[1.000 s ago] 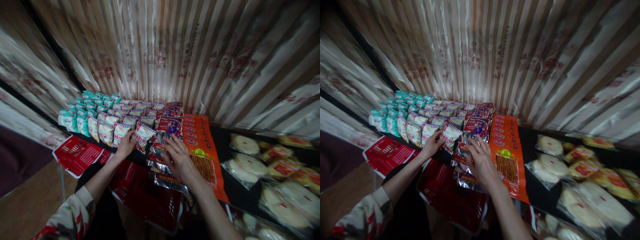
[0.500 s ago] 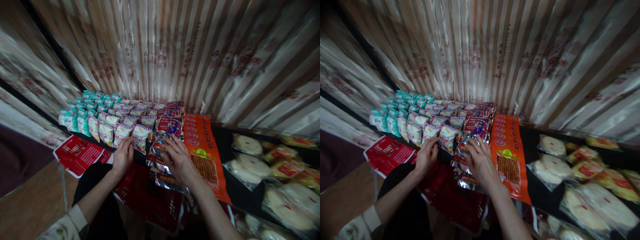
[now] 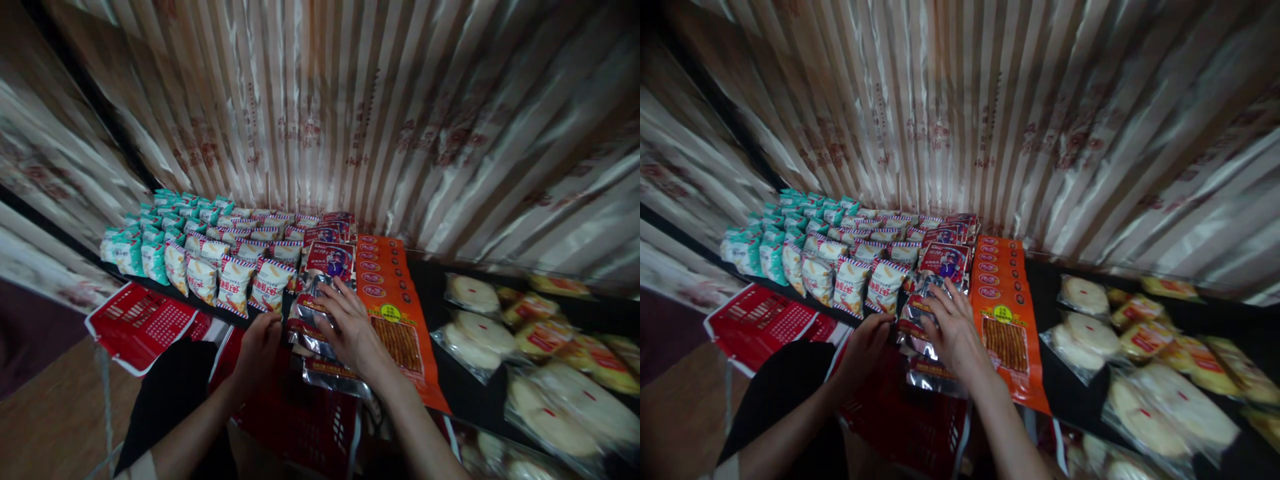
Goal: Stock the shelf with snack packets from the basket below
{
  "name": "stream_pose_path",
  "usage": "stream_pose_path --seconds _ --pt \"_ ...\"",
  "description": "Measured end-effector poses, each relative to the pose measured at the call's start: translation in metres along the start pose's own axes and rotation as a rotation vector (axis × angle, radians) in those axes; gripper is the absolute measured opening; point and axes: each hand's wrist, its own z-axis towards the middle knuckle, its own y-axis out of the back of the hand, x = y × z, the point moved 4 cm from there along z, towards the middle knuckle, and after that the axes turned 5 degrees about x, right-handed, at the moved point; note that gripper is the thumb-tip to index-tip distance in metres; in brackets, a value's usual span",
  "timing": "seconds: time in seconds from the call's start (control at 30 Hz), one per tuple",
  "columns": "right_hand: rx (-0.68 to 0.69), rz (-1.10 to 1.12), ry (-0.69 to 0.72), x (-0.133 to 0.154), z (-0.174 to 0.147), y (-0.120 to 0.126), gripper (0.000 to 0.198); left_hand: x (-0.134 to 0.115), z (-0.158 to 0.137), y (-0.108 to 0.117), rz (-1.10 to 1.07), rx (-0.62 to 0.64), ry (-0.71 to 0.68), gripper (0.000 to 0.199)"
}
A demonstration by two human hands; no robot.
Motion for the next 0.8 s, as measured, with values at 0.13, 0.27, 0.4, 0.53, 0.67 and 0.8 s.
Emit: stream_pose_path --seconds 0.13,0.27,0.4,0.53,0.67,0.8 --pt "-0.013 0.013 -0.005 -0.002 -0.003 0.004 0.026 -0.017 0.015 -0.022 -0.196 0.101 0.063 0.032" --pt "-0.013 0.012 -0.016 -0.003 -0.006 0.003 0.027 -0.016 0.032 -0.039 -0.389 0.162 0.174 0.034" --pt "-0.012 0.029 -0.042 -0.003 -0.007 0.002 0.032 -0.015 0.046 -0.05 -0.518 0.147 0.28 0.043" --pt "-0.06 0.069 -0.092 -0.003 -0.01 0.004 0.038 -0.02 0.055 -0.052 -0.559 0.131 0.36 0.046" --pt "-0.268 0.113 -0.288 -0.016 -0.017 0.011 0.042 -0.019 0.055 -0.053 -0.565 0.181 0.437 0.046" --pt "-0.386 0.28 -0.481 -0.041 -0.025 0.01 0.046 -0.012 0.054 -0.054 -0.535 0.195 0.478 0.044"
